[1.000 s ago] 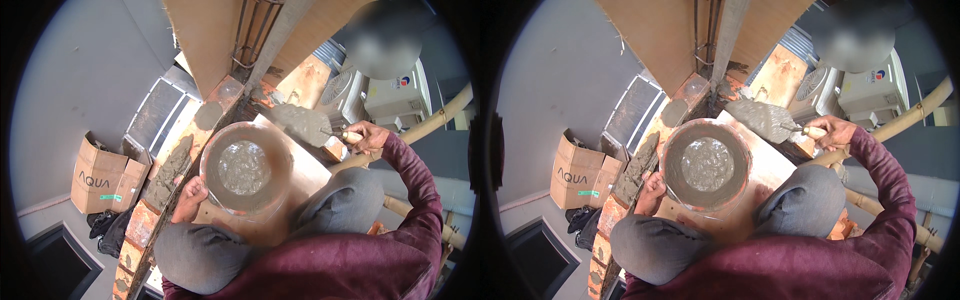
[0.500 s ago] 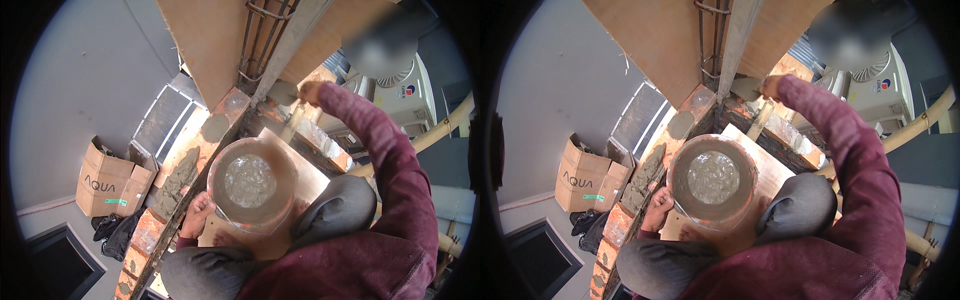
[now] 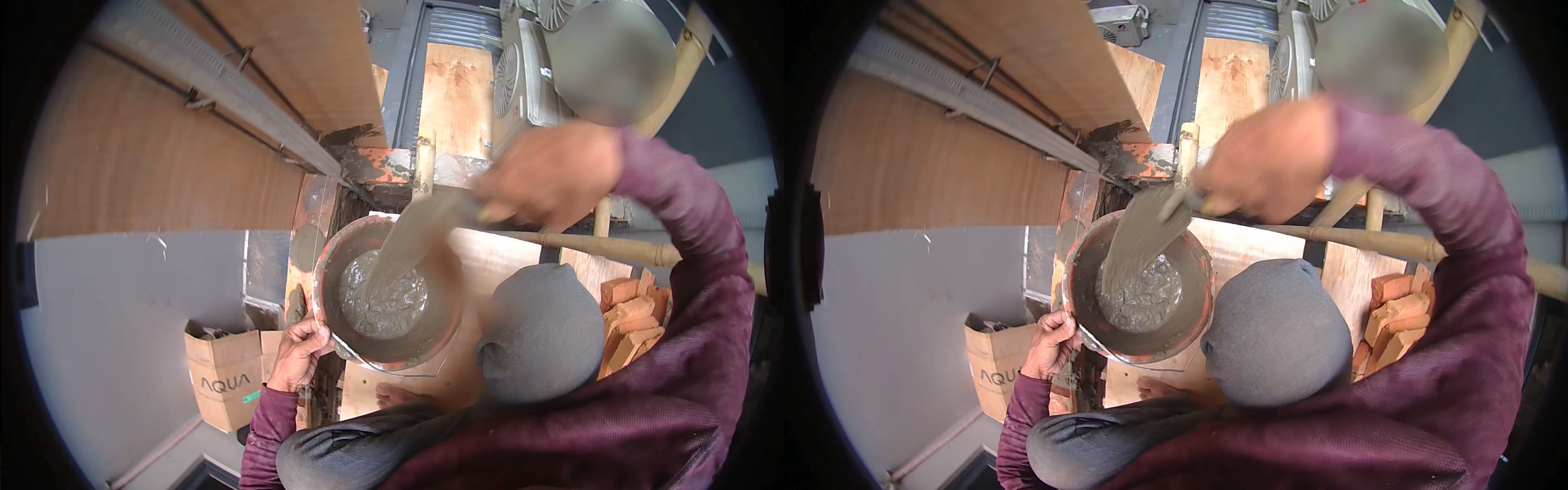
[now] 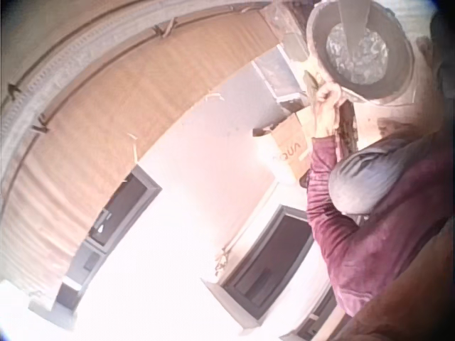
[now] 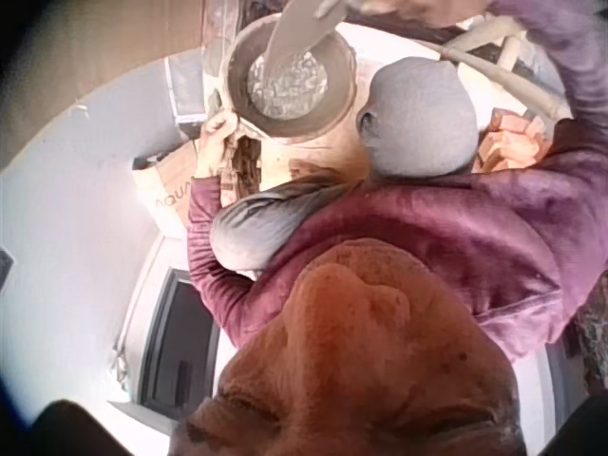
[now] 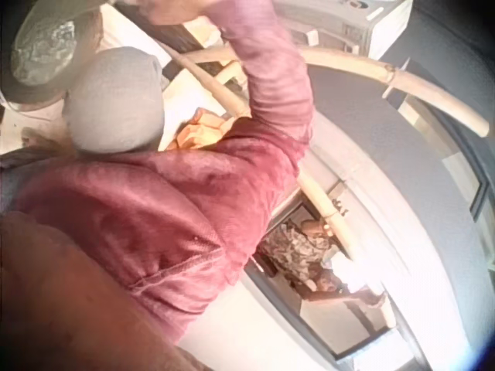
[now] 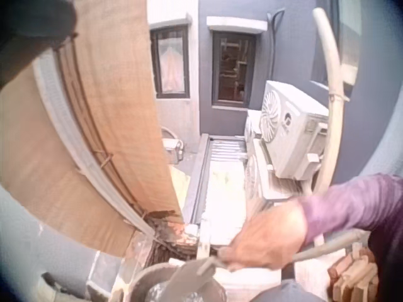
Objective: The person mixes mortar in a bucket using a trowel, spreads the mortar onto a row of bricks on a wall, and places a brick onto the mortar.
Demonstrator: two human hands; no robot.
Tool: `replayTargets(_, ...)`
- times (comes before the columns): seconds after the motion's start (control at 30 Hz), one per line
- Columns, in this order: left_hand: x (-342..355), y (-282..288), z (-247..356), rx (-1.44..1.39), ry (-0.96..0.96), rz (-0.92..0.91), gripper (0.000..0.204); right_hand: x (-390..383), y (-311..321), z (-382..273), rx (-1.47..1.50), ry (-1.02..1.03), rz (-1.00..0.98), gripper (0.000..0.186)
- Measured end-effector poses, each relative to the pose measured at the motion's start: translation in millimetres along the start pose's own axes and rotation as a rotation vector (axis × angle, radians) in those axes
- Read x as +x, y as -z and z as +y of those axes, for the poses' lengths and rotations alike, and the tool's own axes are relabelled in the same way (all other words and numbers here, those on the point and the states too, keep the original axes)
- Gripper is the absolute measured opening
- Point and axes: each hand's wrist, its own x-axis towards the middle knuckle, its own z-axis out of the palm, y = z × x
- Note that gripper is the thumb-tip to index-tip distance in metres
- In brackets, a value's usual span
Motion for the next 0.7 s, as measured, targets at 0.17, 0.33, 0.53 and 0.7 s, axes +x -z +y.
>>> replayTargets(0.17,4,-27,22,0.05,0.028,0.054,0.009,79,-93,-31,-0.134,-0.097,0.134,0.029)
replayTargets(0.33,14,-37,24,-0.018,-0.01,0.09,0.013,82,-104,-28,-0.127,0.027,0.115,0.028)
replayTargets(0.53,0,-29,11,0.021,-0.016,0.129,0.013,7,-37,14,-0.004,-0.109,0.169,0.018)
replayTargets(0.7,-7,0,-3,-0.012,0.004,0.183,0.009,29,-44,97,0.249,-0.583,0.075,0.029)
